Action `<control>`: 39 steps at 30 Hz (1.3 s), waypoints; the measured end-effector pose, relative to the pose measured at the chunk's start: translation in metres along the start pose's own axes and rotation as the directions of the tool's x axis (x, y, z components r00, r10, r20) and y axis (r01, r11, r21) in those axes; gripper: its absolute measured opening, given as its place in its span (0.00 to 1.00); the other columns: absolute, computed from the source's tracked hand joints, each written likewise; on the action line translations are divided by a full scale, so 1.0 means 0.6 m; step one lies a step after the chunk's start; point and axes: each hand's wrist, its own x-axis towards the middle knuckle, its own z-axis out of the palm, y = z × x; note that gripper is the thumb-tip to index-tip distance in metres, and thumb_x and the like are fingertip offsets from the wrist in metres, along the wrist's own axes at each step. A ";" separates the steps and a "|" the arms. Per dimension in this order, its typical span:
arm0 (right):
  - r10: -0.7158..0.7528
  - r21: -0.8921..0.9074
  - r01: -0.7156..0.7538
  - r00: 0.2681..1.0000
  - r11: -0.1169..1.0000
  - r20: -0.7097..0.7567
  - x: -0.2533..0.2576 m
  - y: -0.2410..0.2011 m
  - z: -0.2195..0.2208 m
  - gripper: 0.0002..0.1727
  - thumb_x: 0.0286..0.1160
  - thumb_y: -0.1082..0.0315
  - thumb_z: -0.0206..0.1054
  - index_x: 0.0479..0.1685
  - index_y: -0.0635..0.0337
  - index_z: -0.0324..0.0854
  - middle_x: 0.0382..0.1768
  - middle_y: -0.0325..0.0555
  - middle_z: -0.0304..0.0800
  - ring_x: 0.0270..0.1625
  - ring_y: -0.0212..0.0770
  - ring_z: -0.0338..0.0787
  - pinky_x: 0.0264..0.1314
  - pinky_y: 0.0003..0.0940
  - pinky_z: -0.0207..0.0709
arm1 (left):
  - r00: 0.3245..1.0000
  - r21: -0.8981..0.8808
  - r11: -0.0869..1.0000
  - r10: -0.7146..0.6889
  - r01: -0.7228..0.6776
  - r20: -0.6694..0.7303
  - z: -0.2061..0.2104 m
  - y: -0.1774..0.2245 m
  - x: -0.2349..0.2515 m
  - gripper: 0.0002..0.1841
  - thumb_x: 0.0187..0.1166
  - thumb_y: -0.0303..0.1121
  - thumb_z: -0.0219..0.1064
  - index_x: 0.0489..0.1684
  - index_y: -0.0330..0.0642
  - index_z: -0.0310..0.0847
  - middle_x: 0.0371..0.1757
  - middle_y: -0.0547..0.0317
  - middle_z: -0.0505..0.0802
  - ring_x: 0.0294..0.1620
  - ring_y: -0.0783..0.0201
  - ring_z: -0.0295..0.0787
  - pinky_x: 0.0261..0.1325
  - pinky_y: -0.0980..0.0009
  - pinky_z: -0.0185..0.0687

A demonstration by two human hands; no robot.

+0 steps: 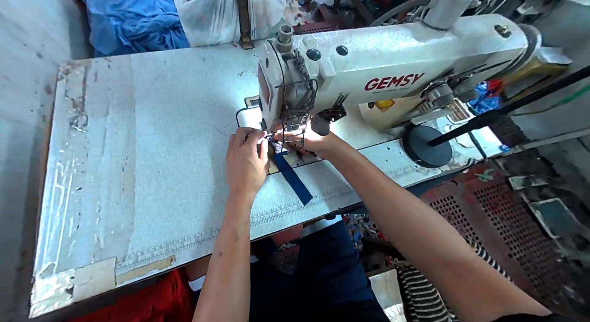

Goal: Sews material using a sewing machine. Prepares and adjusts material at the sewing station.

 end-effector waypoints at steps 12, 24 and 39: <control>-0.037 -0.005 0.037 0.999 0.999 0.011 0.007 0.005 0.001 0.13 0.81 0.55 0.70 0.29 0.49 0.82 0.15 0.28 0.70 0.14 0.22 0.66 0.18 0.19 0.61 | 1.000 0.007 1.000 0.005 -0.005 0.014 -0.003 0.000 -0.001 0.12 0.84 0.34 0.65 0.57 0.43 0.89 0.64 0.50 0.87 0.63 0.49 0.83 0.63 0.52 0.81; -0.039 -0.042 0.041 0.998 0.998 0.054 0.009 0.000 0.004 0.10 0.86 0.56 0.66 0.39 0.49 0.84 0.17 0.27 0.70 0.14 0.21 0.63 0.16 0.17 0.58 | 1.000 0.004 1.000 0.010 -0.010 0.017 -0.003 0.001 -0.001 0.11 0.84 0.33 0.64 0.57 0.45 0.90 0.64 0.49 0.87 0.63 0.48 0.83 0.63 0.52 0.81; -0.215 0.087 0.236 0.955 0.968 -0.205 -0.008 0.023 0.016 0.08 0.78 0.59 0.74 0.42 0.53 0.87 0.27 0.33 0.85 0.25 0.24 0.79 0.28 0.22 0.75 | 0.998 -0.076 0.997 0.010 -0.006 0.057 -0.004 -0.009 0.007 0.13 0.83 0.32 0.62 0.57 0.48 0.90 0.67 0.53 0.87 0.65 0.49 0.83 0.63 0.50 0.80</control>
